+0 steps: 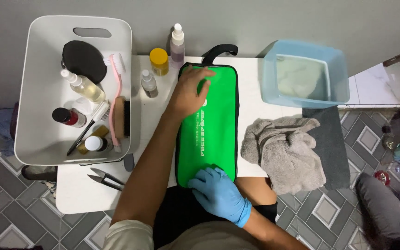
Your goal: The person is polishing a green bag with a grey cloth, applying cleaning agents and wiping the surface thoroughly.
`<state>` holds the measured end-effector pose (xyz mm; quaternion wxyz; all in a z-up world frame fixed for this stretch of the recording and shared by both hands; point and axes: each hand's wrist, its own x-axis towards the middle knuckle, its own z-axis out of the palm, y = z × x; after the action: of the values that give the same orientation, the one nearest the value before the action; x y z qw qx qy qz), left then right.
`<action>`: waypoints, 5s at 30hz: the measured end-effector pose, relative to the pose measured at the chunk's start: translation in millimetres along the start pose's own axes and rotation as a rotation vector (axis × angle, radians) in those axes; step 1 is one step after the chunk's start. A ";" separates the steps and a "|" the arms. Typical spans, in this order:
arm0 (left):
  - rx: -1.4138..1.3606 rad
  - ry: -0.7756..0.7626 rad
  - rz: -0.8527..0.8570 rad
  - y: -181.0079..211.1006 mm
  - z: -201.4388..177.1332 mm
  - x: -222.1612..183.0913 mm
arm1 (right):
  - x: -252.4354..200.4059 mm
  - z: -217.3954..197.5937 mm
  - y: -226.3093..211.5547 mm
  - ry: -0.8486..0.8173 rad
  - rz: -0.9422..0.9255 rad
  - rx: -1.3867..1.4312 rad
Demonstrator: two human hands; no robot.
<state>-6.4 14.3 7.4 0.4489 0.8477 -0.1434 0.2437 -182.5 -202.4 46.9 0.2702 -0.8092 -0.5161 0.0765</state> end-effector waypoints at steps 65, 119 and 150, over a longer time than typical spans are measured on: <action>0.163 -0.069 -0.098 -0.5 8.9 -11.0 | 23.3 -45.4 48.0 0.086 0.319 -0.178; -0.573 0.276 -0.160 -1.1 5.7 -2.0 | 96.0 -143.7 70.7 0.151 0.622 -0.297; -0.447 -0.102 -0.296 22.3 -26.2 -1.1 | 108.7 -144.0 81.5 0.046 0.278 -0.373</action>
<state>-25.0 23.6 34.8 0.6477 0.7505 -0.0904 0.0948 -10.2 -184.9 143.0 0.1147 -0.9100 -0.3984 -0.0022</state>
